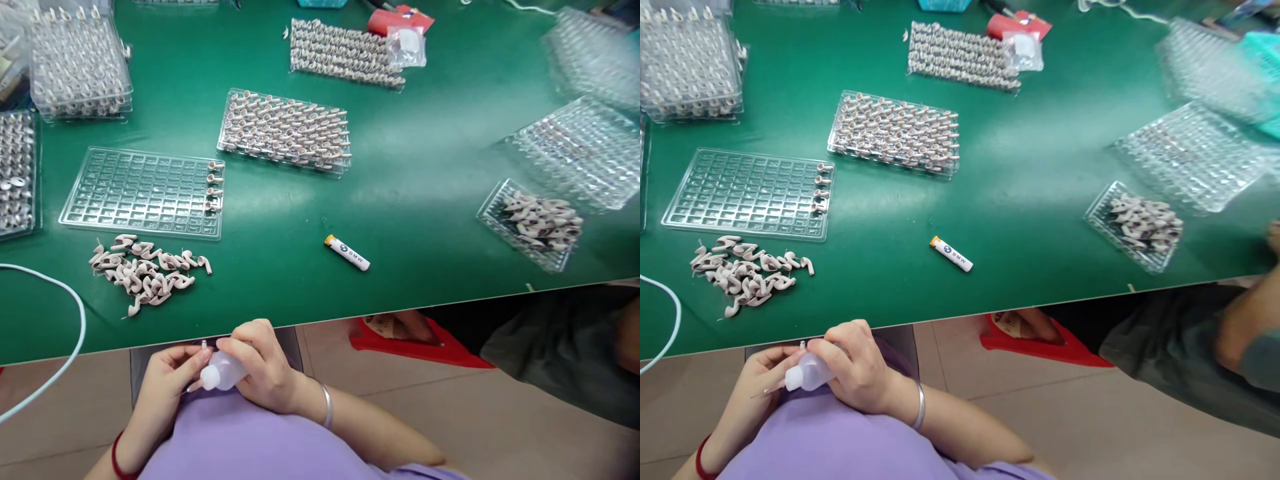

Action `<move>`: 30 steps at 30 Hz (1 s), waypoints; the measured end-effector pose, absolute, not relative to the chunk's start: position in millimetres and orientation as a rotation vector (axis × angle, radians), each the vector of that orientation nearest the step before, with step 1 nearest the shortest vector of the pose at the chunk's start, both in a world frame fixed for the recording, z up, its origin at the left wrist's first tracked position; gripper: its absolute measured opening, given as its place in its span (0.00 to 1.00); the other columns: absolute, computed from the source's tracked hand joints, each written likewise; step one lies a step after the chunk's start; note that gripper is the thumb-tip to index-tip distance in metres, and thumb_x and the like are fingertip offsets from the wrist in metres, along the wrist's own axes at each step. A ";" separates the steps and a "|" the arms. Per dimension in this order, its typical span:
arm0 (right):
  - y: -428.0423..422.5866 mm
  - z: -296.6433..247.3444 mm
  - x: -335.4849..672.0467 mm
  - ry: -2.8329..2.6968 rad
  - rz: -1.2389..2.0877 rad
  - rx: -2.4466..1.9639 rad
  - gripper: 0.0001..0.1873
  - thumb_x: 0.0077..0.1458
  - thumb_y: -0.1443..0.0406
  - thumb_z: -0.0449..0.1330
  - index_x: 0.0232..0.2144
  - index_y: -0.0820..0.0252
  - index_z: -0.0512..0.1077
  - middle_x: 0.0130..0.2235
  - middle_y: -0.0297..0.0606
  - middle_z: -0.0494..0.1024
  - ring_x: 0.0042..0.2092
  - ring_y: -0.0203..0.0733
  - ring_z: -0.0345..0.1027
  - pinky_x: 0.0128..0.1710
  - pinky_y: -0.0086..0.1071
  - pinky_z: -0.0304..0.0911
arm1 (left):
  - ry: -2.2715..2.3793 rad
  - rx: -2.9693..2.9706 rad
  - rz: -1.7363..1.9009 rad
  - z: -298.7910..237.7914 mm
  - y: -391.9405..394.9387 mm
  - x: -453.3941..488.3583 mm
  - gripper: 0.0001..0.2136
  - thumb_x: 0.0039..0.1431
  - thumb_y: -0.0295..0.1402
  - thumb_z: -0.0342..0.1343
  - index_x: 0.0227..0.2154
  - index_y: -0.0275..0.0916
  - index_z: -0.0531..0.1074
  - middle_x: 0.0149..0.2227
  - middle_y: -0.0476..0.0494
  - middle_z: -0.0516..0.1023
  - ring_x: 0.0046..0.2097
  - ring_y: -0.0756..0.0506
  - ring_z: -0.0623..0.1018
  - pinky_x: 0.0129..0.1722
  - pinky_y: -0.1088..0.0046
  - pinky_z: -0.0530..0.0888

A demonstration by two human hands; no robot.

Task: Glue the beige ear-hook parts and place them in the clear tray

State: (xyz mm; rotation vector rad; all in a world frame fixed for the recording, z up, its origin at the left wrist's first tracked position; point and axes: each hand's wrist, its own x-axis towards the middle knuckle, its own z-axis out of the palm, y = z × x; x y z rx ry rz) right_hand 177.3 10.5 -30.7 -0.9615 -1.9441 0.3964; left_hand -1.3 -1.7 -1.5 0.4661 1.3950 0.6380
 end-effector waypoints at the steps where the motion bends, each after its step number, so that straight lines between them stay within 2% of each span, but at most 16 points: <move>1: 10.9 -30.5 177.0 -1.951 0.381 -0.966 0.20 0.57 0.72 0.56 0.52 0.56 0.66 0.34 0.37 0.72 0.33 0.41 0.68 0.34 0.35 0.64 | 1.398 0.462 0.643 -1.2 -0.8 -1.1 0.19 0.39 0.48 0.71 0.23 0.34 0.80 0.22 0.46 0.76 0.24 0.52 0.69 0.25 0.78 0.66; 9: 11.8 -32.3 173.6 -1.938 0.345 -0.980 0.15 0.57 0.72 0.56 0.47 0.59 0.67 0.34 0.39 0.72 0.34 0.41 0.67 0.34 0.36 0.63 | 1.365 0.500 0.638 -0.2 5.1 0.1 0.18 0.40 0.47 0.70 0.23 0.35 0.80 0.22 0.44 0.77 0.23 0.51 0.68 0.23 0.77 0.65; 14: 11.7 -34.4 172.6 -1.941 0.346 -0.986 0.14 0.57 0.71 0.56 0.46 0.58 0.67 0.34 0.38 0.72 0.34 0.41 0.67 0.34 0.36 0.63 | 1.354 0.488 0.629 0.2 6.2 0.4 0.17 0.40 0.46 0.70 0.22 0.35 0.80 0.22 0.44 0.78 0.24 0.51 0.69 0.22 0.78 0.65; 24: 13.2 -30.8 170.2 -1.923 0.274 -0.991 0.10 0.59 0.71 0.54 0.44 0.60 0.68 0.33 0.38 0.71 0.34 0.40 0.65 0.35 0.35 0.61 | 1.403 0.435 0.737 -6.7 2.3 7.3 0.16 0.37 0.44 0.72 0.19 0.34 0.79 0.20 0.48 0.71 0.23 0.53 0.66 0.21 0.78 0.65; 30: 13.6 -28.3 172.2 -1.956 0.296 -0.985 0.13 0.59 0.72 0.54 0.46 0.59 0.68 0.34 0.38 0.71 0.34 0.41 0.66 0.35 0.36 0.61 | 1.405 0.463 0.748 -11.7 -0.4 4.1 0.17 0.40 0.45 0.71 0.25 0.35 0.81 0.24 0.45 0.77 0.25 0.52 0.69 0.25 0.78 0.68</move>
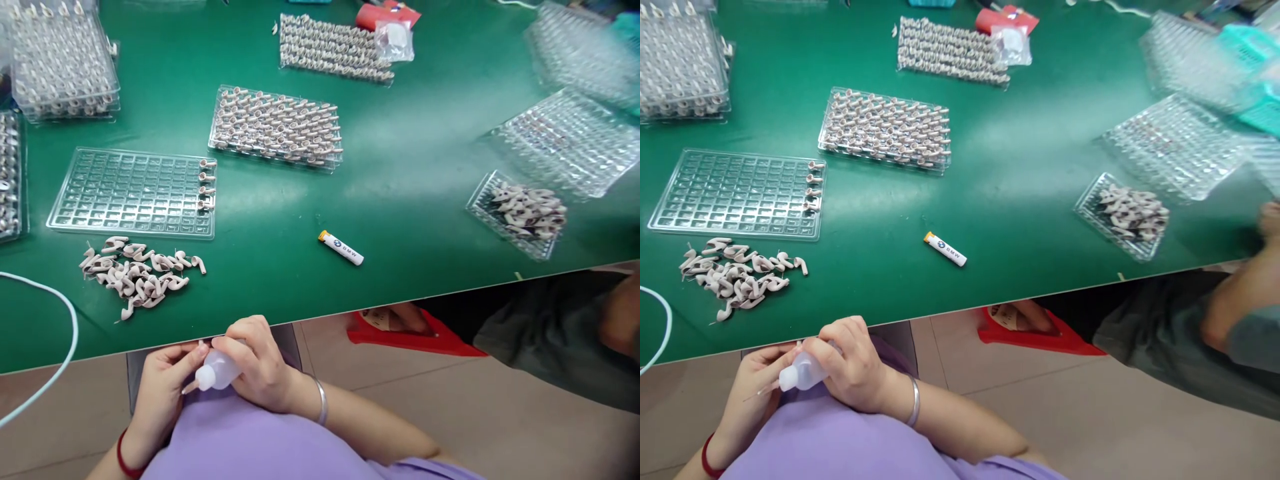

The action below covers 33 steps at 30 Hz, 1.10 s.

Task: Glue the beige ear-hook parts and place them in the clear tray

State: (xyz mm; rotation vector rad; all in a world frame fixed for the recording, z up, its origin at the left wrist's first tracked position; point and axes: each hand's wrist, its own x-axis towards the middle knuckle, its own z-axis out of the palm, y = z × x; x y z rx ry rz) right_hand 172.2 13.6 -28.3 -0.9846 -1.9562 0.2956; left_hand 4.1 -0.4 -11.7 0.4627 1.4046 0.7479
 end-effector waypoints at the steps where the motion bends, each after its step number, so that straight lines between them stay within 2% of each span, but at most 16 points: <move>1: 14.9 -26.5 174.9 -1.975 0.335 -0.982 0.13 0.59 0.72 0.54 0.46 0.59 0.68 0.34 0.39 0.71 0.35 0.41 0.66 0.36 0.35 0.62 | 1.399 0.512 0.719 -9.6 -0.3 1.8 0.17 0.41 0.45 0.70 0.27 0.35 0.82 0.25 0.44 0.78 0.26 0.51 0.70 0.26 0.77 0.69; 4: 24.0 -17.1 189.4 -1.960 0.632 -0.922 0.12 0.60 0.68 0.59 0.47 0.58 0.68 0.38 0.40 0.72 0.37 0.41 0.68 0.36 0.34 0.65 | 1.325 0.806 0.575 5.5 3.7 -6.1 0.14 0.48 0.44 0.67 0.31 0.37 0.82 0.26 0.45 0.79 0.26 0.50 0.72 0.27 0.76 0.71; 7: 39.9 -5.5 207.8 -1.734 0.962 -0.929 0.20 0.54 0.57 0.68 0.45 0.55 0.68 0.38 0.37 0.72 0.37 0.39 0.68 0.36 0.32 0.67 | 1.284 1.299 0.576 30.2 20.5 -11.3 0.08 0.53 0.38 0.64 0.31 0.40 0.81 0.27 0.47 0.79 0.26 0.50 0.75 0.25 0.78 0.71; 9: 51.1 -1.1 216.6 -1.562 0.998 -1.061 0.20 0.52 0.56 0.68 0.43 0.55 0.68 0.37 0.35 0.71 0.36 0.38 0.67 0.36 0.32 0.66 | 1.289 1.690 0.714 45.7 42.9 -11.8 0.04 0.54 0.35 0.64 0.29 0.41 0.80 0.27 0.49 0.78 0.28 0.50 0.76 0.27 0.79 0.72; 12: 63.3 -2.6 220.8 -1.399 0.996 -1.188 0.19 0.53 0.56 0.68 0.42 0.55 0.67 0.37 0.35 0.70 0.35 0.37 0.65 0.35 0.32 0.65 | 1.324 2.178 0.884 58.8 91.2 -8.1 0.03 0.56 0.33 0.62 0.30 0.42 0.79 0.30 0.49 0.79 0.31 0.51 0.77 0.33 0.78 0.73; 15: 68.1 -8.7 219.6 -1.371 0.999 -1.202 0.20 0.52 0.55 0.68 0.42 0.55 0.67 0.36 0.34 0.70 0.35 0.38 0.65 0.35 0.32 0.65 | 1.384 2.468 0.772 59.8 143.1 -2.1 0.07 0.60 0.35 0.57 0.32 0.41 0.80 0.33 0.47 0.79 0.32 0.49 0.78 0.34 0.74 0.72; 21: 69.5 -11.8 222.2 -1.361 1.042 -1.130 0.20 0.51 0.56 0.69 0.42 0.54 0.67 0.37 0.34 0.70 0.35 0.38 0.65 0.36 0.33 0.65 | 1.523 2.633 0.275 52.3 201.5 7.8 0.14 0.60 0.33 0.49 0.34 0.38 0.82 0.36 0.41 0.82 0.37 0.40 0.80 0.35 0.67 0.72; 27: 70.4 -8.9 224.5 -1.380 1.046 -1.103 0.18 0.51 0.59 0.69 0.42 0.52 0.68 0.38 0.34 0.70 0.37 0.38 0.66 0.37 0.33 0.64 | 1.510 2.645 0.209 50.2 204.0 11.6 0.16 0.59 0.34 0.47 0.35 0.38 0.81 0.37 0.39 0.83 0.39 0.37 0.81 0.36 0.64 0.73; 33: 69.8 -9.0 225.5 -1.381 1.045 -1.092 0.18 0.52 0.60 0.69 0.43 0.52 0.68 0.39 0.34 0.70 0.39 0.39 0.67 0.39 0.34 0.65 | 1.473 2.638 0.252 63.9 190.4 3.4 0.17 0.62 0.37 0.46 0.37 0.38 0.81 0.39 0.39 0.83 0.39 0.39 0.81 0.37 0.65 0.73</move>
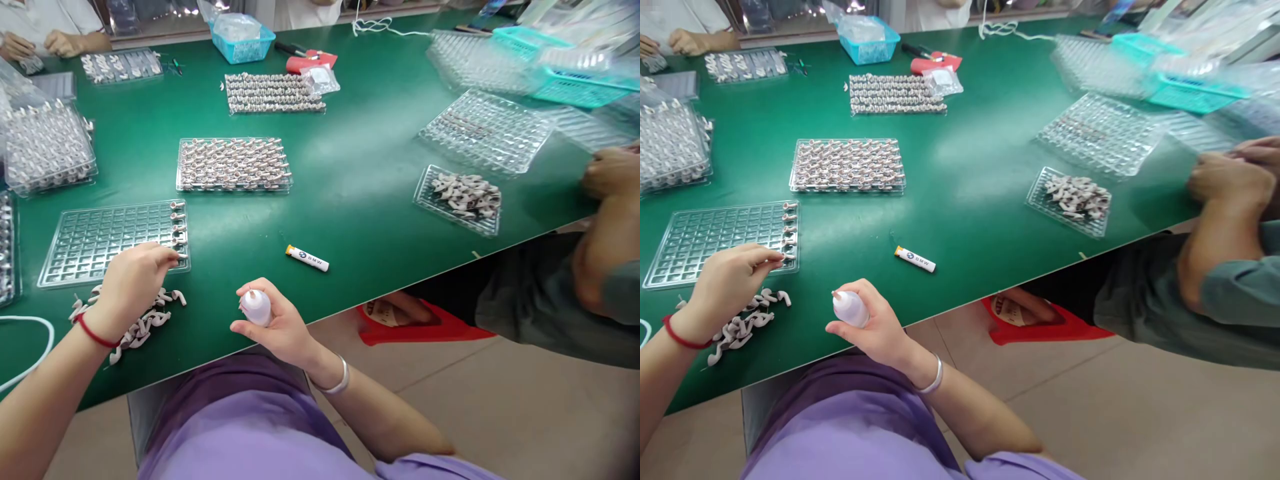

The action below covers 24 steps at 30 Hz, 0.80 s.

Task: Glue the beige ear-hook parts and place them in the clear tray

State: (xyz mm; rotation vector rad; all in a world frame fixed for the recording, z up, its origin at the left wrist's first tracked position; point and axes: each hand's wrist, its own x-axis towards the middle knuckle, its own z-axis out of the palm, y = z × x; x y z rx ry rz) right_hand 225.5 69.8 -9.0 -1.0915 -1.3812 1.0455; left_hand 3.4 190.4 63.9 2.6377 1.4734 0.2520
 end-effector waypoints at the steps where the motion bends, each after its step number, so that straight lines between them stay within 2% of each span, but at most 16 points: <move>1: 70.0 -9.0 225.5 -1.385 1.045 -1.091 0.18 0.52 0.60 0.69 0.43 0.52 0.68 0.39 0.34 0.70 0.39 0.39 0.67 0.40 0.34 0.65 | 1.411 2.634 0.247 66.5 187.1 1.9 0.17 0.62 0.36 0.46 0.36 0.39 0.81 0.39 0.40 0.83 0.39 0.40 0.80 0.37 0.66 0.73; 4: 70.2 -8.9 224.7 -1.395 1.033 -1.097 0.18 0.52 0.59 0.69 0.43 0.52 0.69 0.40 0.35 0.71 0.39 0.39 0.67 0.40 0.34 0.65 | 1.181 2.646 0.047 69.7 176.5 -1.2 0.15 0.61 0.31 0.47 0.35 0.41 0.80 0.39 0.43 0.81 0.37 0.43 0.80 0.36 0.69 0.73; 8: 69.9 -8.3 224.2 -1.400 1.027 -1.115 0.18 0.52 0.58 0.68 0.43 0.53 0.68 0.40 0.36 0.71 0.39 0.40 0.67 0.40 0.35 0.65 | 1.090 2.704 -0.171 62.3 164.7 -3.1 0.17 0.54 0.20 0.46 0.33 0.42 0.79 0.36 0.43 0.78 0.31 0.44 0.77 0.31 0.69 0.71; 11: 69.8 -7.8 225.1 -1.405 1.021 -1.109 0.18 0.52 0.58 0.68 0.43 0.53 0.68 0.39 0.35 0.71 0.39 0.40 0.67 0.40 0.35 0.65 | 1.134 2.808 -0.141 56.9 157.7 -2.8 0.16 0.55 0.20 0.45 0.33 0.40 0.78 0.32 0.42 0.74 0.30 0.43 0.75 0.29 0.68 0.70; 14: 69.6 -6.7 225.2 -1.408 1.017 -1.118 0.18 0.52 0.58 0.68 0.43 0.53 0.68 0.39 0.35 0.71 0.38 0.40 0.67 0.39 0.35 0.65 | 1.209 2.843 0.006 58.2 148.4 -1.3 0.14 0.61 0.26 0.45 0.32 0.39 0.78 0.32 0.42 0.73 0.27 0.45 0.74 0.28 0.68 0.70; 18: 66.7 -1.2 218.5 -1.386 1.011 -1.149 0.16 0.52 0.62 0.67 0.42 0.54 0.68 0.38 0.35 0.71 0.37 0.39 0.67 0.39 0.34 0.65 | 1.220 2.595 0.439 63.9 124.4 0.9 0.10 0.62 0.32 0.51 0.30 0.39 0.76 0.36 0.44 0.78 0.30 0.48 0.77 0.31 0.73 0.73; 24: 58.7 7.5 196.4 -1.450 1.076 -0.915 0.15 0.52 0.64 0.66 0.42 0.55 0.68 0.36 0.35 0.75 0.34 0.37 0.69 0.36 0.32 0.67 | 1.141 2.224 0.674 59.8 80.2 1.3 0.02 0.58 0.29 0.58 0.32 0.41 0.75 0.31 0.51 0.79 0.31 0.51 0.78 0.32 0.79 0.74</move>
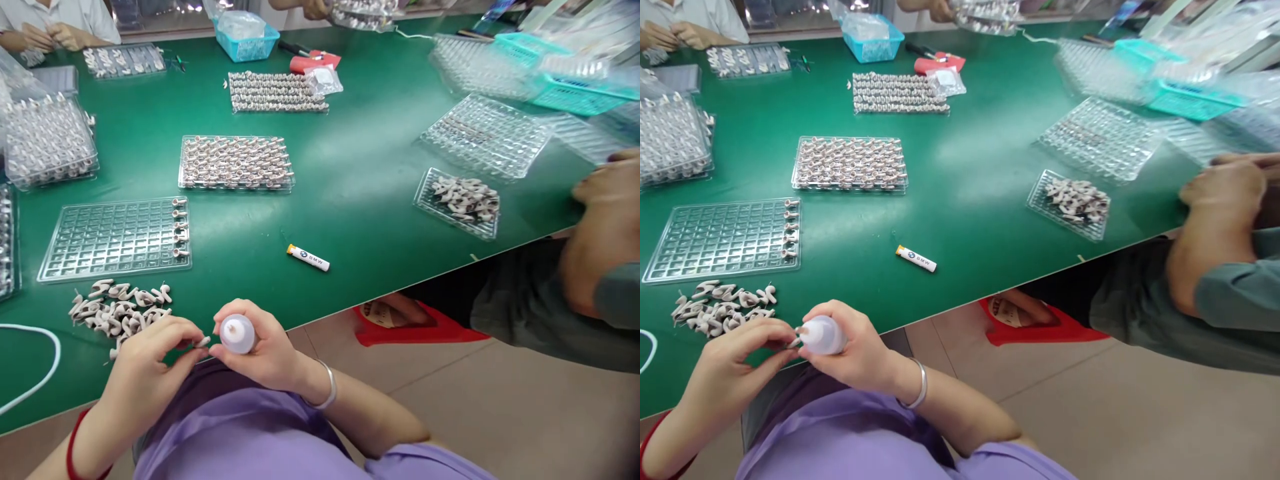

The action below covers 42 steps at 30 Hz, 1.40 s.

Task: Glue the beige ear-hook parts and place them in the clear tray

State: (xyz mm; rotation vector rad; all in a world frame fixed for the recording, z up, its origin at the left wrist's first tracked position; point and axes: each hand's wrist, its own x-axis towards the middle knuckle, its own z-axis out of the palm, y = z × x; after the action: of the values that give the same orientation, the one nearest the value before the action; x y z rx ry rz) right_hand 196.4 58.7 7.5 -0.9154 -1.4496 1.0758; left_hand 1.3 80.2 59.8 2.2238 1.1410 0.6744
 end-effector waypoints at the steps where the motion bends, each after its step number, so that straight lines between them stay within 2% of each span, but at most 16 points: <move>1: 57.8 7.5 193.7 -1.458 1.085 -0.891 0.15 0.52 0.65 0.65 0.42 0.55 0.68 0.35 0.35 0.75 0.34 0.37 0.69 0.36 0.31 0.68 | 1.131 2.213 0.702 58.6 75.6 0.9 0.02 0.58 0.28 0.59 0.33 0.42 0.75 0.32 0.51 0.79 0.32 0.52 0.78 0.32 0.80 0.74; 11: 57.1 4.8 191.0 -1.495 1.235 -0.770 0.15 0.50 0.67 0.65 0.40 0.56 0.67 0.33 0.33 0.74 0.30 0.34 0.67 0.31 0.28 0.66 | 1.036 2.128 0.761 55.7 67.0 -5.4 0.10 0.57 0.24 0.59 0.37 0.45 0.79 0.33 0.50 0.78 0.30 0.53 0.78 0.29 0.83 0.74; 16: 56.6 4.2 190.6 -1.512 1.229 -0.734 0.15 0.50 0.65 0.65 0.40 0.55 0.66 0.32 0.33 0.73 0.29 0.34 0.66 0.30 0.28 0.65 | 1.017 2.081 0.788 55.3 65.1 -6.6 0.10 0.57 0.23 0.59 0.36 0.45 0.79 0.31 0.50 0.77 0.29 0.53 0.77 0.27 0.83 0.73; 23: 55.5 3.0 190.5 -1.485 1.240 -0.709 0.15 0.50 0.66 0.66 0.39 0.55 0.66 0.32 0.33 0.73 0.29 0.34 0.66 0.29 0.28 0.65 | 1.005 2.066 0.806 54.7 62.4 -7.0 0.12 0.57 0.21 0.58 0.38 0.45 0.79 0.31 0.50 0.76 0.30 0.53 0.77 0.28 0.83 0.74; 31: 54.2 0.5 189.6 -1.462 1.255 -0.718 0.15 0.51 0.63 0.66 0.39 0.55 0.65 0.32 0.33 0.73 0.28 0.34 0.66 0.29 0.29 0.66 | 1.036 2.056 0.811 55.2 60.6 -5.8 0.10 0.58 0.24 0.58 0.37 0.45 0.81 0.30 0.48 0.77 0.29 0.51 0.77 0.27 0.81 0.74; 37: 53.9 -1.1 188.8 -1.449 1.281 -0.720 0.15 0.52 0.64 0.65 0.39 0.55 0.64 0.32 0.33 0.72 0.29 0.34 0.66 0.29 0.29 0.66 | 1.014 2.115 0.799 53.8 59.9 -5.9 0.11 0.59 0.23 0.57 0.39 0.44 0.79 0.32 0.50 0.76 0.30 0.53 0.77 0.28 0.83 0.73; 42: 53.4 4.7 196.2 -1.372 1.508 -0.744 0.26 0.52 0.62 0.67 0.48 0.52 0.57 0.35 0.31 0.69 0.31 0.32 0.64 0.29 0.26 0.65 | 1.100 2.293 0.836 47.5 57.0 -10.9 0.08 0.60 0.25 0.58 0.41 0.41 0.76 0.32 0.49 0.76 0.31 0.53 0.75 0.29 0.82 0.72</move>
State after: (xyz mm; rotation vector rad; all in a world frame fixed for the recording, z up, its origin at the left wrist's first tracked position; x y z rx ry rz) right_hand 196.2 53.4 4.7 -0.7438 -1.3724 1.5083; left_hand -10.9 57.0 47.5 2.2935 1.0997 0.8365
